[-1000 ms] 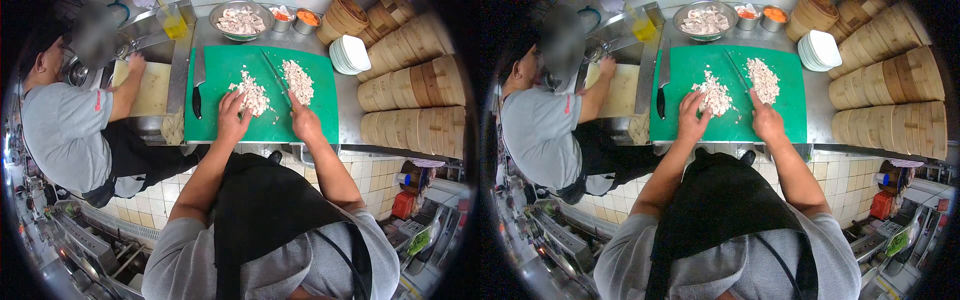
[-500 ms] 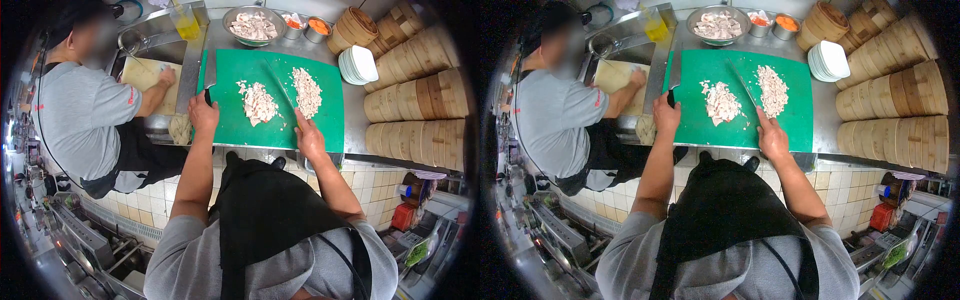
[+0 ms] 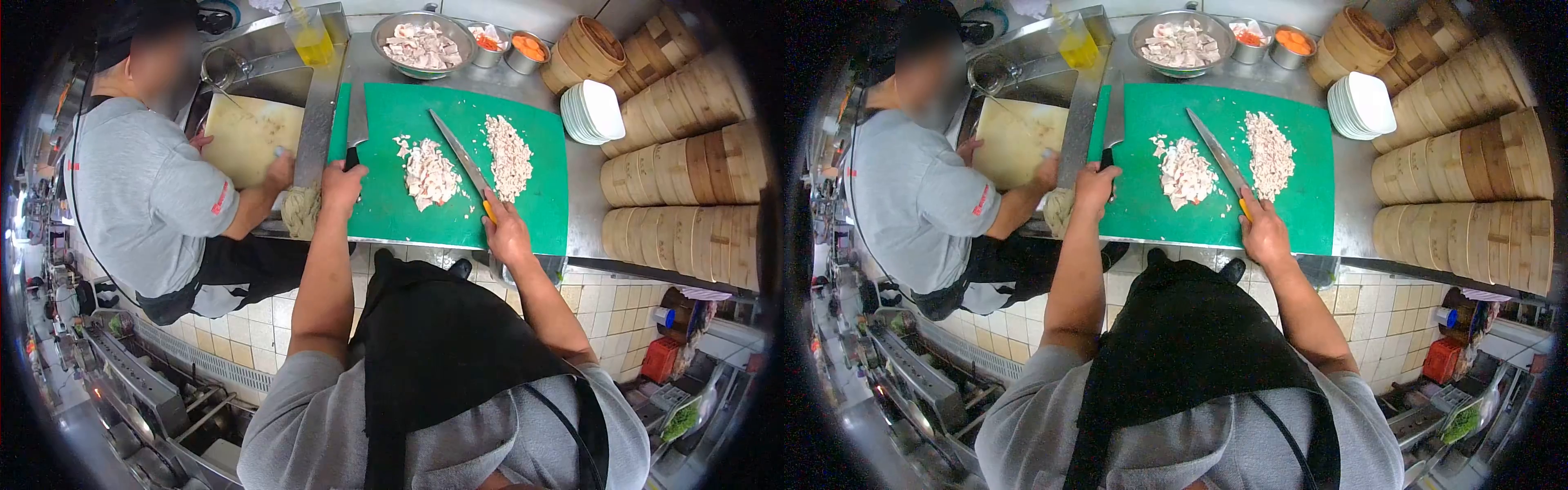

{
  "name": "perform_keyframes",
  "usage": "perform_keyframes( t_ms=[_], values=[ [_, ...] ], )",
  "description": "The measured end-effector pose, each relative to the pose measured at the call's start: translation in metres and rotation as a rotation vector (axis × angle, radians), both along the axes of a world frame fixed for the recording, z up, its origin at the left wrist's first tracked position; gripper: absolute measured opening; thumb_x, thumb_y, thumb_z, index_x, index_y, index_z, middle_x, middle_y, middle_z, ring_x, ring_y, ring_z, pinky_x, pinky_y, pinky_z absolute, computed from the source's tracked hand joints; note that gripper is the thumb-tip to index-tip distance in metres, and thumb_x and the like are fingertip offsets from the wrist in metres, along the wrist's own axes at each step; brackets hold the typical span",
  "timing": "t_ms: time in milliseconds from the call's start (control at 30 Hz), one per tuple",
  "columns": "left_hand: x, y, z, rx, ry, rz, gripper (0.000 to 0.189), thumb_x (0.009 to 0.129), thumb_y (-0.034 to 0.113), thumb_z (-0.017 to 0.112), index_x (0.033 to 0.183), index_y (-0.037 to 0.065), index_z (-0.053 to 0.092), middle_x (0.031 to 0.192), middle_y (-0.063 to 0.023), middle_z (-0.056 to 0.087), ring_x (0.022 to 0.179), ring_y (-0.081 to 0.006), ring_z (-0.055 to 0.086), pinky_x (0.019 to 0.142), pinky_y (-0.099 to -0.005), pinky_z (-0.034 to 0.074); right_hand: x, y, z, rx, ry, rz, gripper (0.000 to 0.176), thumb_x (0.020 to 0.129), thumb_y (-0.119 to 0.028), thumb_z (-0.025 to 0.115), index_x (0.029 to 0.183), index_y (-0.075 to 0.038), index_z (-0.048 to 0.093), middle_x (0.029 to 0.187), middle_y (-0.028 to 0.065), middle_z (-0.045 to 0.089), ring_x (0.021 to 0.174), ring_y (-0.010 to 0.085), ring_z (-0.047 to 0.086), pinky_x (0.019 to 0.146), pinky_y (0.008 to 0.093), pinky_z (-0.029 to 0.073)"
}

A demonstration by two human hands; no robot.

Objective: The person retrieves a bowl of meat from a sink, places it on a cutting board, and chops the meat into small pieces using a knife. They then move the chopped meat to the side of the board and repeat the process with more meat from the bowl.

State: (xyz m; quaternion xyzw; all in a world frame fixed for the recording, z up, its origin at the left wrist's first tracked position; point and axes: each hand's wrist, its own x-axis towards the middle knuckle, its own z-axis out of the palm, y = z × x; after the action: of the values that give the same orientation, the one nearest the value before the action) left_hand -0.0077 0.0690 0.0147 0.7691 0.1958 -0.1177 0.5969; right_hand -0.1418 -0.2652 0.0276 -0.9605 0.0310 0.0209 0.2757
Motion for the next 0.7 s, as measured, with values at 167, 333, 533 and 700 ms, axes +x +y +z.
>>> perform_keyframes(
  t_ms=[167,333,533,700],
  values=[
    [-0.012,-0.021,0.031,-0.237,0.005,0.155,0.035,0.085,0.012,0.072,0.113,-0.003,0.056,0.086,-0.0086,0.065,0.058,-0.0138,0.059,0.046,-0.0295,0.048,0.002,0.002,0.009,0.011,0.038,-0.004,0.064,0.093,-0.011,0.067,0.153,-0.018,0.046,0.121,0.0245,0.061,0.106,0.0441,0.064,0.092,0.0491,0.054],
    [-0.014,-0.031,0.042,-0.339,-0.031,0.183,0.041,0.089,0.012,0.072,0.120,-0.004,0.050,0.086,-0.0076,0.062,0.055,-0.0125,0.056,0.042,-0.0293,0.045,0.003,0.001,0.005,0.028,0.042,-0.011,0.066,0.092,-0.010,0.068,0.154,-0.018,0.045,0.121,0.0252,0.062,0.108,0.0445,0.064,0.094,0.0484,0.053],
    [-0.018,-0.039,0.056,-0.338,-0.099,0.159,0.053,0.090,0.011,0.071,0.131,-0.007,0.043,0.086,-0.0097,0.061,0.052,-0.0124,0.054,0.040,-0.0296,0.042,0.001,0.000,0.004,0.062,0.006,-0.004,0.064,0.093,-0.009,0.067,0.153,-0.017,0.047,0.120,0.0250,0.062,0.107,0.0442,0.064,0.094,0.0480,0.053],
    [-0.018,-0.042,0.066,-0.311,-0.115,0.195,0.036,0.093,0.009,0.069,0.120,0.001,0.047,0.082,-0.0051,0.058,0.051,-0.0099,0.050,0.038,-0.0270,0.037,0.002,-0.001,0.004,0.066,0.019,0.000,0.063,0.093,-0.008,0.066,0.152,-0.017,0.047,0.121,0.0249,0.062,0.107,0.0441,0.064,0.093,0.0478,0.053]
  ],
)
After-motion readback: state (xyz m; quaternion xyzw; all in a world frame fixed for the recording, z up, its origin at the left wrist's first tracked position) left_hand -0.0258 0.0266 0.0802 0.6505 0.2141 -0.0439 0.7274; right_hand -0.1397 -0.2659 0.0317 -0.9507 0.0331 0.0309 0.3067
